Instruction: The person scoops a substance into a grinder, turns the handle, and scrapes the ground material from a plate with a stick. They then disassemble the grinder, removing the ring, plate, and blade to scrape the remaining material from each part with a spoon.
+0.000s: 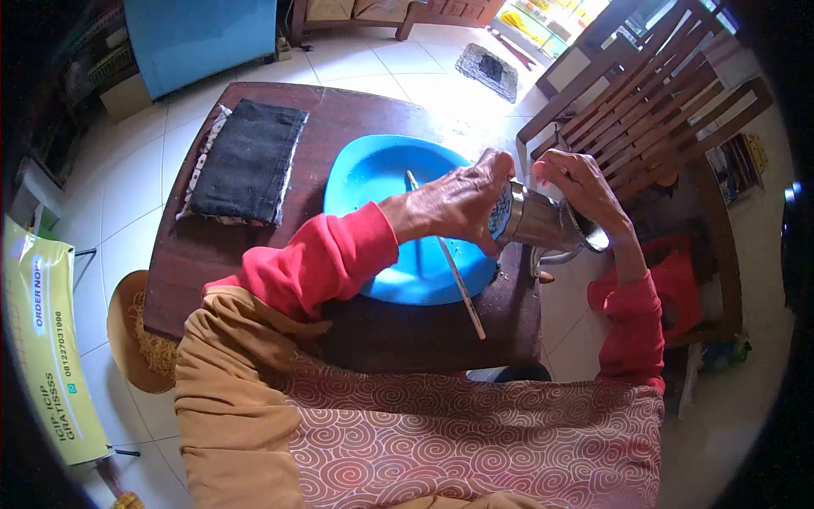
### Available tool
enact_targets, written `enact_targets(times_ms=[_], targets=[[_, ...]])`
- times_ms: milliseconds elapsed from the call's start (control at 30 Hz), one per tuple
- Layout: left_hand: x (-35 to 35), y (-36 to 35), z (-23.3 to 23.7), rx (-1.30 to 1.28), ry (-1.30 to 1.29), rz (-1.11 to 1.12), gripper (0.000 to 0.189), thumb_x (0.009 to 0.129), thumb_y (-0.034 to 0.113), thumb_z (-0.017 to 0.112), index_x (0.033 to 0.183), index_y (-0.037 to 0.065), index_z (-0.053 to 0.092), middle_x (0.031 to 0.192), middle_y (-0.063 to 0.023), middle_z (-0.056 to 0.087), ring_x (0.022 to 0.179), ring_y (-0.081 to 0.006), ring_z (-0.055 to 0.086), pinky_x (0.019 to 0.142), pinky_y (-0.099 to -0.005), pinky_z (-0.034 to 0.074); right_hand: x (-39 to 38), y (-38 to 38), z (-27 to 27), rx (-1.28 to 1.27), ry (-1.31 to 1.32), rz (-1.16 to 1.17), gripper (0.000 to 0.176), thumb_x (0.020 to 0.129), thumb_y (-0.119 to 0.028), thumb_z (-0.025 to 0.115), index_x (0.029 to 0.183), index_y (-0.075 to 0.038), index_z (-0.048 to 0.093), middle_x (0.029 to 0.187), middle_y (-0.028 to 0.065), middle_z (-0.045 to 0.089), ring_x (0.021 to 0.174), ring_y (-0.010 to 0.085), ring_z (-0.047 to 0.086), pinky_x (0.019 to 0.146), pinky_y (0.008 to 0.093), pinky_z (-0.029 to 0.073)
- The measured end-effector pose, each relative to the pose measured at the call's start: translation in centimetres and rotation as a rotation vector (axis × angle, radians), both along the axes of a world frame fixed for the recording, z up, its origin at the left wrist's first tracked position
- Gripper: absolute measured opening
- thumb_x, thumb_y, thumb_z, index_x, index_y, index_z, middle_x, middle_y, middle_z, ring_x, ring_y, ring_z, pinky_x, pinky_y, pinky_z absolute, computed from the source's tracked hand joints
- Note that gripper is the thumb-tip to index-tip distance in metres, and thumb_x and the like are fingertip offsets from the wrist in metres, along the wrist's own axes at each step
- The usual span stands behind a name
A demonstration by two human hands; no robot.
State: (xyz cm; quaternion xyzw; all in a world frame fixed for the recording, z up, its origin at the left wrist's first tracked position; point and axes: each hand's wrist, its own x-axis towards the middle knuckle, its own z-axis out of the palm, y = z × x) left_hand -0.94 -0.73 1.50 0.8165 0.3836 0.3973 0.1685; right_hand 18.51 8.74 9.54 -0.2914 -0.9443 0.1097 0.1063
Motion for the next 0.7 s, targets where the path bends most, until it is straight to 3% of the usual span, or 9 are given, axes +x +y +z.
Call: enact_targets(times_ms=[133,200,233,300,367,467,533,600,700], targets=[[-0.6,1.1,0.2,-0.352,-0.036,0.072,0.083,0.065,0.057,0.067,0.104,-0.012,0.043,0.087,-0.0187,0.059,0.081,-0.0286,0.060,0.074,-0.0343,0.051,0.0,0.0,0.2,0.013,-0.049,-0.013,0.029,0.086,-0.028,0.053,0.082,0.000,0.062,0.070,0.0121,0.063,0.062,0.0195,0.062,0.058,0.0342,0.045],[-2.1,1.3,-1.8,-0.731,-0.551,-0.393,0.084,0.075,0.062,0.054,0.110,-0.013,0.042,0.077,-0.0160,0.061,0.066,-0.0229,0.062,0.062,-0.0315,0.053,-0.1,0.0,0.1,0.011,-0.018,0.024,0.028,0.086,-0.027,0.054,0.081,0.000,0.061,0.069,0.0116,0.063,0.061,0.0191,0.061,0.057,0.0342,0.045],[-1.4,1.8,-1.3,-1.080,-0.406,-0.082,0.072,0.087,0.056,0.039,0.123,-0.006,0.038,0.070,-0.0157,0.062,0.055,-0.0191,0.062,0.053,-0.0308,0.053,-0.2,-0.1,0.2,0.003,-0.034,-0.003,0.027,0.086,-0.025,0.053,0.082,0.000,0.061,0.070,0.0107,0.062,0.063,0.0180,0.061,0.060,0.0322,0.045],[-1.7,1.6,-1.8,-0.217,-0.067,0.094,0.051,0.093,0.037,0.037,0.130,0.002,0.031,0.063,-0.0139,0.058,0.051,-0.0224,0.060,0.051,-0.0347,0.053,-0.2,-0.5,0.4,-0.018,-0.059,-0.069,0.024,0.086,-0.021,0.051,0.083,0.001,0.061,0.071,0.0089,0.062,0.067,0.0157,0.059,0.064,0.0282,0.045],[-2.1,1.5,-0.8,0.376,0.481,0.280,0.065,0.086,0.036,0.053,0.132,0.002,0.023,0.075,-0.0164,0.056,0.065,-0.0269,0.061,0.063,-0.0359,0.053,-0.1,-0.3,0.1,-0.022,-0.044,-0.035,0.026,0.086,-0.023,0.051,0.083,0.001,0.061,0.071,0.0097,0.062,0.067,0.0170,0.060,0.065,0.0289,0.045],[-1.5,1.2,-0.5,-0.113,0.013,-0.060,0.091,0.069,0.040,0.071,0.131,0.000,0.018,0.100,-0.0223,0.048,0.091,-0.0338,0.055,0.082,-0.0382,0.047,0.2,0.1,-0.1,0.064,0.002,0.068,0.027,0.086,-0.024,0.053,0.079,0.001,0.058,0.068,0.0104,0.060,0.059,0.0212,0.057,0.057,0.0336,0.044],[-0.5,0.6,-1.1,0.036,-0.002,-0.070,0.095,0.054,0.043,0.081,0.118,-0.003,0.028,0.115,-0.0237,0.039,0.110,-0.0367,0.041,0.095,-0.0390,0.036,0.0,0.0,0.0,0.070,-0.017,0.055,0.028,0.085,-0.025,0.053,0.079,0.002,0.058,0.068,0.0114,0.060,0.059,0.0224,0.057,0.057,0.0346,0.044],[-0.4,0.4,-1.2,-0.054,-0.014,-0.003,0.093,0.052,0.044,0.082,0.114,-0.004,0.030,0.110,-0.0219,0.045,0.104,-0.0348,0.048,0.089,-0.0386,0.042,-0.2,-0.4,0.5,-0.010,-0.092,-0.066,0.030,0.085,-0.027,0.052,0.082,0.003,0.059,0.073,0.0130,0.063,0.066,0.0213,0.061,0.064,0.0323,0.046],[-0.7,0.3,-1.0,-0.256,-0.085,-0.030,0.091,0.056,0.044,0.079,0.117,-0.003,0.030,0.090,-0.0162,0.056,0.083,-0.0289,0.060,0.074,-0.0370,0.050,0.3,0.3,-0.7,0.305,0.019,0.276,0.021,0.085,-0.019,0.053,0.076,0.000,0.055,0.065,0.0098,0.053,0.057,0.0219,0.053,0.052,0.0336,0.042]])
